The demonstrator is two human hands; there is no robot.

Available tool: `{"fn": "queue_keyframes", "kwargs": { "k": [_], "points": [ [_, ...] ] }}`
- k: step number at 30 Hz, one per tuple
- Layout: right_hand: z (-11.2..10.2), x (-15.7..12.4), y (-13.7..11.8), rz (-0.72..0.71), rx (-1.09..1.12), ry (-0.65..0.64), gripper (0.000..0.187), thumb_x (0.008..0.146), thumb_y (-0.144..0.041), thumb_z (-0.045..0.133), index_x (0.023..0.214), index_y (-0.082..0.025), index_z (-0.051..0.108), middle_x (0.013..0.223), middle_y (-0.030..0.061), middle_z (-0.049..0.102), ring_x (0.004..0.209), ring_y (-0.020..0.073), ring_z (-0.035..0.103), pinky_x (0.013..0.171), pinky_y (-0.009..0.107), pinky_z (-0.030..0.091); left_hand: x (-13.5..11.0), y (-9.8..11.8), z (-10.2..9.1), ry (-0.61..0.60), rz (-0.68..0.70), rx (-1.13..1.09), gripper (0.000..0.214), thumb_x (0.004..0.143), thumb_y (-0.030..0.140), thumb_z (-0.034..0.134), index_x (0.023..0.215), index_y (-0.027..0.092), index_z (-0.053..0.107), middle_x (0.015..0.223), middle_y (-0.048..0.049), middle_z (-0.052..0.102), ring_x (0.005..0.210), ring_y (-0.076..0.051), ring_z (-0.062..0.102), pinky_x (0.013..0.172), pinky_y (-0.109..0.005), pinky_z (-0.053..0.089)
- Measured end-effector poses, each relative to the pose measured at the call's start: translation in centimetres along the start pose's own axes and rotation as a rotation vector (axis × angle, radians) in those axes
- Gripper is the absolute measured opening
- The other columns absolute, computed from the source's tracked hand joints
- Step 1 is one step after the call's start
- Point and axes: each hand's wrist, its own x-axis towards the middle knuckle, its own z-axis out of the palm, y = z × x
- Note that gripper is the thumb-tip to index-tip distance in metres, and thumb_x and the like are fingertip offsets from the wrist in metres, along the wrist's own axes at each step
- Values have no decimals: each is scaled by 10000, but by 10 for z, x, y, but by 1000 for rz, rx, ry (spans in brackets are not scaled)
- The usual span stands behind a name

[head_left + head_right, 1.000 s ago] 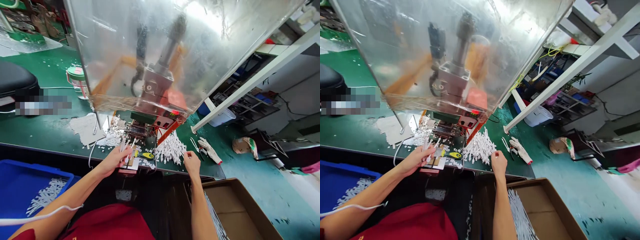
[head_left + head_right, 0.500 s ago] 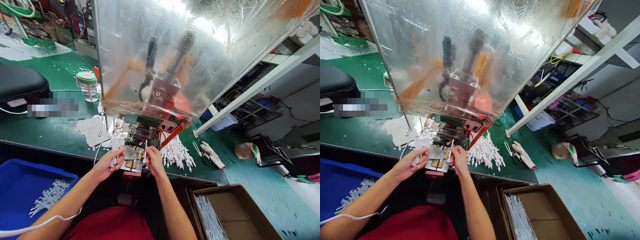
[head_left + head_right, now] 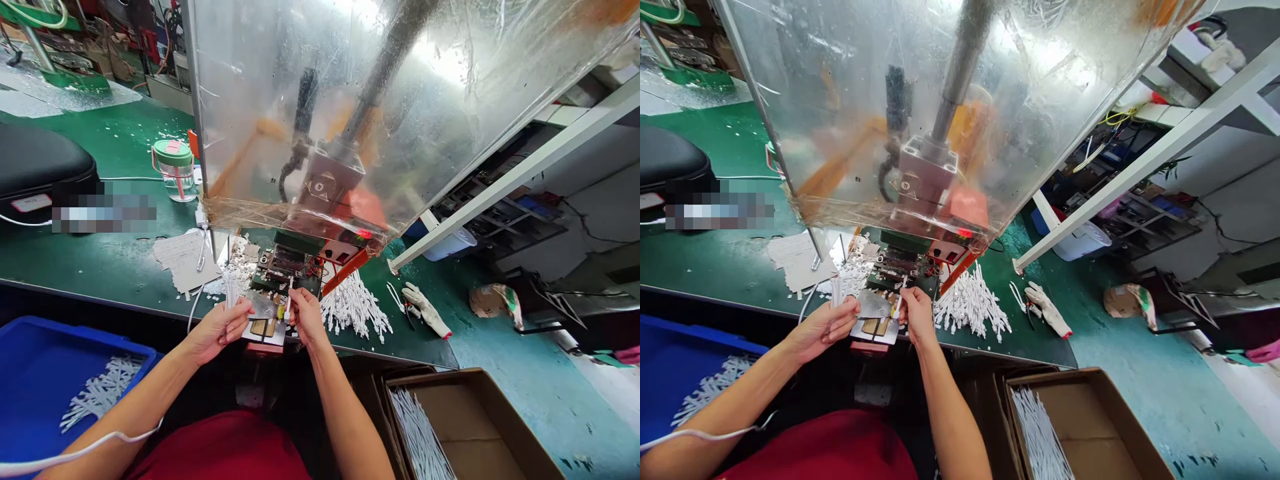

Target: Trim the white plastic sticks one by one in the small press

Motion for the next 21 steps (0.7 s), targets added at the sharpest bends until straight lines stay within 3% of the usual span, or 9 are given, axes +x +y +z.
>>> {"fn": "queue_keyframes", "kwargs": {
  "k": [7, 15, 21],
  "points": [
    [1, 1, 0, 12, 10, -2, 316, 681, -416, 720, 627, -206, 491, 464, -54, 570, 304, 50, 377, 286, 159, 270, -1, 1, 2, 33, 3, 26, 295, 808, 392, 731, 789, 104, 670, 419, 105, 309, 356, -17, 244, 353, -154, 119],
    [-1, 2, -4, 12, 20, -33, 333, 676, -430, 729, 620, -204, 492, 463, -56, 561, 306, 49, 381, 290, 163, 268, 10, -5, 10, 58, -8, 270, 399, 821, 509, 671, 794, 111, 675, 421, 91, 336, 352, -38, 273, 362, -188, 83],
    [1, 2, -3, -14, -4, -53, 344, 694, -456, 719, 627, -206, 493, 446, -78, 517, 306, 51, 377, 298, 169, 270, 22, -7, 31, 53, 36, 414, 458, 829, 519, 647, 1068, 128, 649, 426, 106, 365, 376, -62, 305, 397, -188, 203]
  ]
}}
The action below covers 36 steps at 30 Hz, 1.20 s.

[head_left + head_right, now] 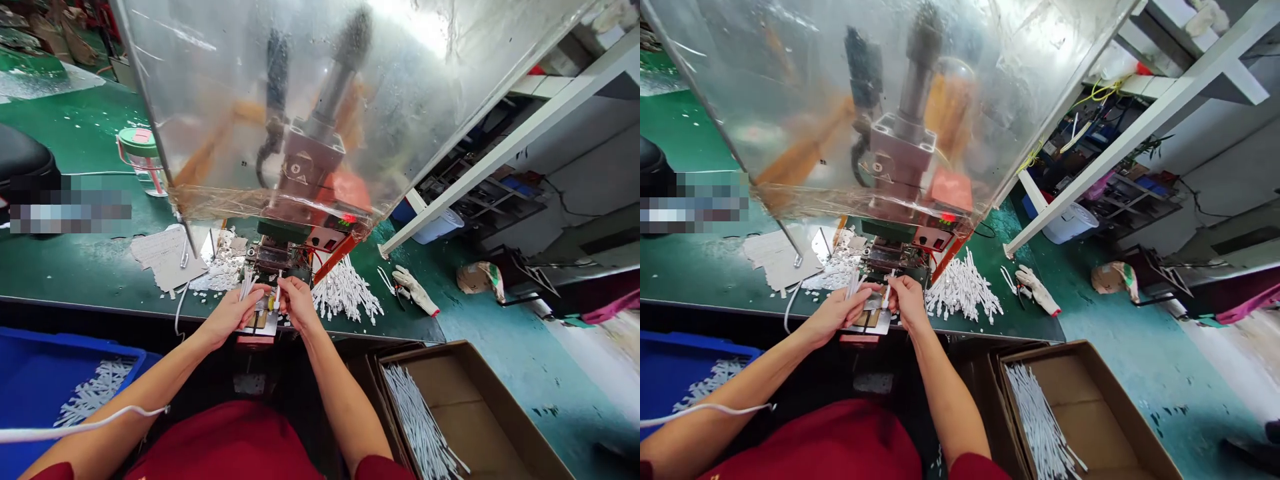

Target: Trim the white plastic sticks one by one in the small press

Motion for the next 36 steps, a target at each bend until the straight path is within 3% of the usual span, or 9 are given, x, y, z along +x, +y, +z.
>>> {"fn": "queue_keyframes", "kwargs": {
  "k": [5, 7, 10, 13, 18, 23, 27, 31, 36],
  "points": [
    [-28, -10, -5, -46, -239, -2, 334, 762, -521, 651, 724, -205, 547, 556, -41, 610, 347, 79, 435, 349, 201, 331, 13, 2, 15, 5, -5, 143, 537, 820, 571, 618, 1106, 117, 641, 413, 103, 365, 373, -87, 320, 398, -210, 218],
    [-61, -15, -13, -113, -453, 101, 280, 794, -480, 619, 750, -207, 570, 599, -28, 630, 410, 103, 484, 411, 220, 370, 18, 2, 19, 27, -8, 202, 518, 825, 589, 596, 1045, 125, 663, 407, 92, 375, 374, -93, 337, 404, -217, 211],
    [-129, -20, -30, -264, -894, 400, 186, 834, -345, 562, 720, -203, 601, 663, -2, 641, 596, 147, 570, 585, 252, 419, 24, 1, 23, 43, 7, 240, 480, 827, 594, 591, 942, 137, 680, 410, 84, 381, 387, -93, 347, 430, -223, 226],
    [-191, -15, -45, -249, -1258, 630, 157, 859, -241, 507, 771, -194, 628, 767, 28, 655, 752, 177, 599, 694, 269, 398, 28, -1, 26, 49, 16, 240, 448, 817, 591, 606, 835, 148, 671, 416, 84, 374, 399, -90, 340, 446, -223, 235],
    [-232, 9, -49, -101, -1570, 719, 169, 904, -242, 498, 934, -179, 652, 961, 71, 611, 797, 172, 588, 692, 269, 361, 25, 1, 30, 63, 23, 211, 406, 781, 558, 651, 667, 174, 587, 397, 91, 347, 379, -79, 307, 430, -213, 214],
    [-232, 19, -49, -190, -1522, 755, 186, 898, -231, 492, 856, -163, 660, 914, 83, 606, 782, 181, 578, 700, 285, 370, 11, 13, 23, -14, 2, 235, 411, 737, 539, 705, 611, 166, 586, 380, 75, 363, 351, -70, 291, 391, -206, 193],
    [-216, 8, -59, -430, -1121, 813, 223, 874, -320, 510, 803, -164, 653, 786, 70, 647, 716, 191, 581, 685, 305, 422, -2, 23, 7, -7, 15, 44, 353, 801, 487, 683, 688, 159, 620, 428, 81, 351, 377, -54, 268, 383, -182, 186],
    [-160, -23, -61, -451, -483, 597, 317, 767, -480, 670, 854, -178, 623, 744, 31, 671, 488, 121, 519, 481, 258, 432, -16, 19, -11, -65, -33, -152, 319, 814, 423, 695, 696, 148, 586, 568, 36, 484, 395, -32, 341, 355, -155, 119],
    [-65, -52, -34, -130, -56, 127, 322, 724, -456, 747, 734, -193, 562, 628, -8, 659, 345, 54, 401, 334, 185, 348, -28, 5, -27, -52, -12, -360, 212, 852, 354, 665, 841, 149, 610, 601, 30, 525, 371, -23, 375, 322, -130, 115]
  ]
}}
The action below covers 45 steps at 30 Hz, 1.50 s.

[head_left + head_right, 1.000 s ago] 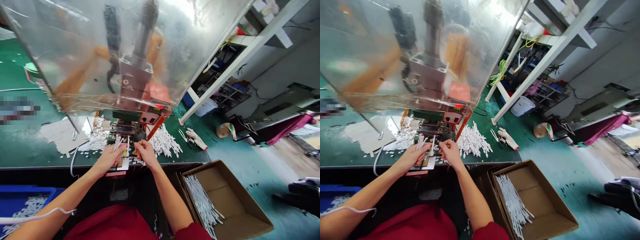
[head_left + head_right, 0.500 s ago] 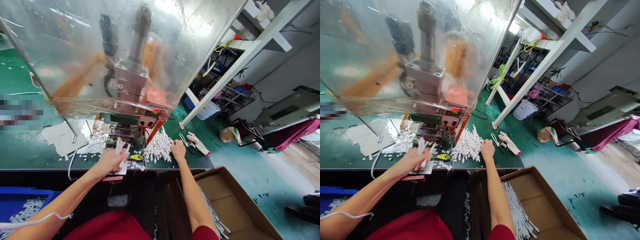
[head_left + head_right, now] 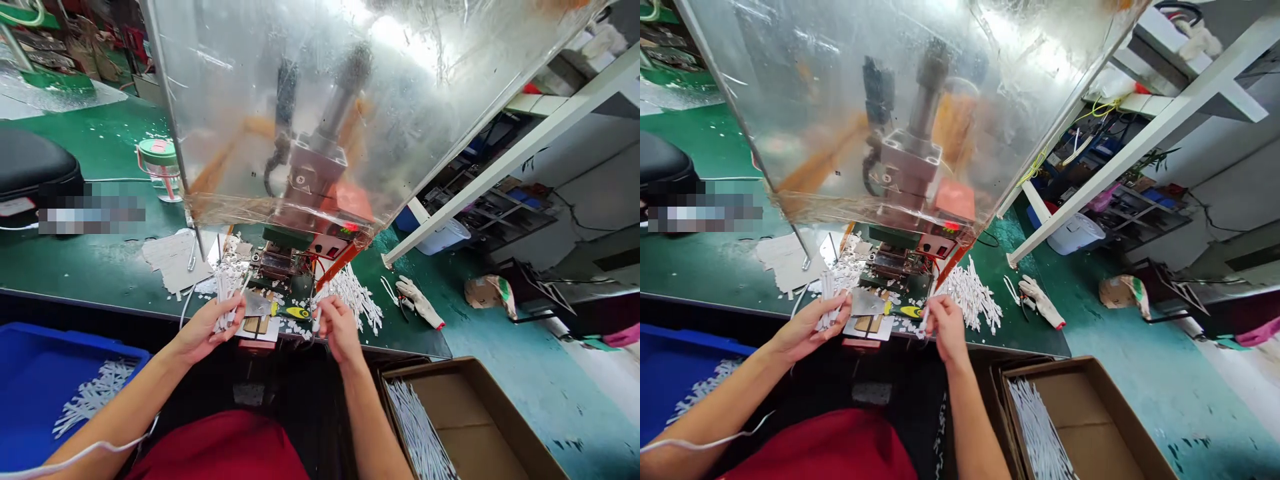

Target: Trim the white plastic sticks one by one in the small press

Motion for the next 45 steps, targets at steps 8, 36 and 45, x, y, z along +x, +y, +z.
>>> {"fn": "queue_keyframes", "kwargs": {
  "k": [8, 36, 45],
  "points": [
    [79, 9, 29, 186, 167, -167, 323, 711, -425, 727, 658, -204, 497, 521, -30, 620, 312, 45, 349, 292, 164, 261, -7, -1, -15, 4, -7, -181, 174, 855, 307, 673, 880, 146, 612, 569, 49, 469, 394, -38, 405, 306, -116, 207],
    [97, 29, 37, 164, 125, -69, 316, 691, -426, 718, 622, -210, 497, 510, -33, 602, 338, 71, 383, 323, 199, 309, -4, -11, -19, 0, -62, -180, 523, 866, 374, 661, 479, 184, 365, 455, 42, 350, 392, -50, 304, 347, -179, 226],
    [96, 33, 41, 157, 162, -96, 276, 702, -394, 701, 627, -204, 515, 513, -32, 601, 345, 72, 401, 332, 196, 331, -4, -14, -21, 10, -57, -163, 514, 879, 362, 644, 476, 193, 373, 444, 45, 347, 390, -59, 311, 367, -202, 225]
  ]
}}
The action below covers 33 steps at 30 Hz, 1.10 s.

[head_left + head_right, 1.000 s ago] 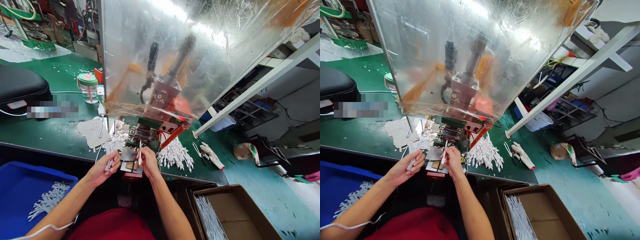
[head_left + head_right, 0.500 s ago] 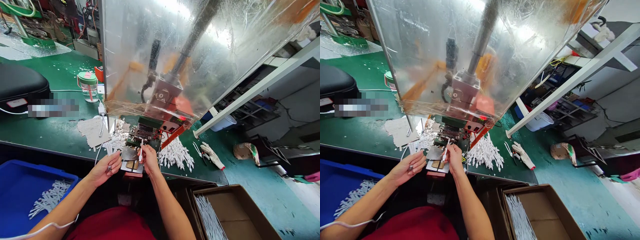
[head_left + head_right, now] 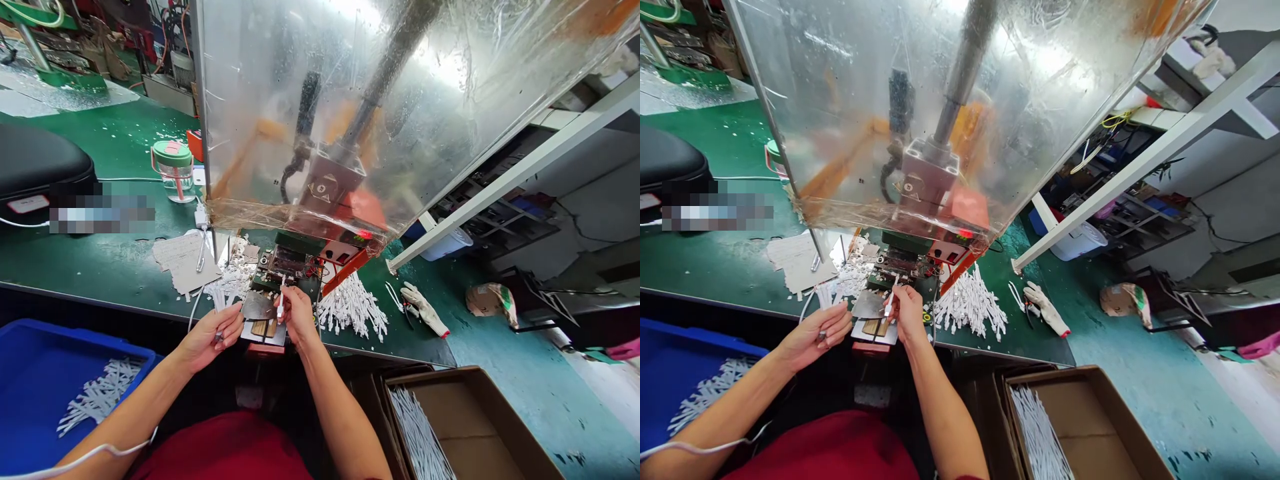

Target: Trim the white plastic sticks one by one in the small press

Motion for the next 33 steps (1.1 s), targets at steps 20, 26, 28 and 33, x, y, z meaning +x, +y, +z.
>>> {"fn": "queue_keyframes", "kwargs": {
  "k": [20, 26, 28, 33],
  "points": [
    [-3, -10, -2, 6, -3, -67, 326, 721, -445, 717, 673, -190, 520, 516, -66, 565, 350, 66, 468, 339, 173, 401, 34, -4, 42, 200, 190, 577, 450, 805, 541, 660, 978, 126, 658, 433, 98, 377, 401, -77, 342, 409, -199, 232],
    [-33, -36, -1, -122, -213, 19, 356, 760, -499, 696, 709, -183, 539, 581, -25, 634, 401, 73, 507, 390, 179, 434, 47, -7, 51, 192, 192, 712, 433, 811, 575, 627, 806, 142, 652, 427, 77, 414, 406, -89, 389, 432, -216, 297],
    [-50, -45, -4, -158, -291, 98, 360, 762, -503, 698, 709, -182, 543, 585, -21, 635, 413, 72, 505, 399, 177, 429, 51, -9, 54, 216, 180, 713, 419, 805, 567, 637, 825, 149, 656, 421, 80, 411, 395, -86, 384, 419, -211, 270],
    [-103, -58, -16, -229, -408, 284, 382, 767, -542, 672, 712, -183, 555, 597, -7, 637, 428, 88, 510, 411, 196, 431, 56, -9, 60, 230, 135, 645, 368, 782, 520, 669, 703, 170, 591, 395, 95, 355, 365, -70, 333, 398, -195, 223]
  ]
}}
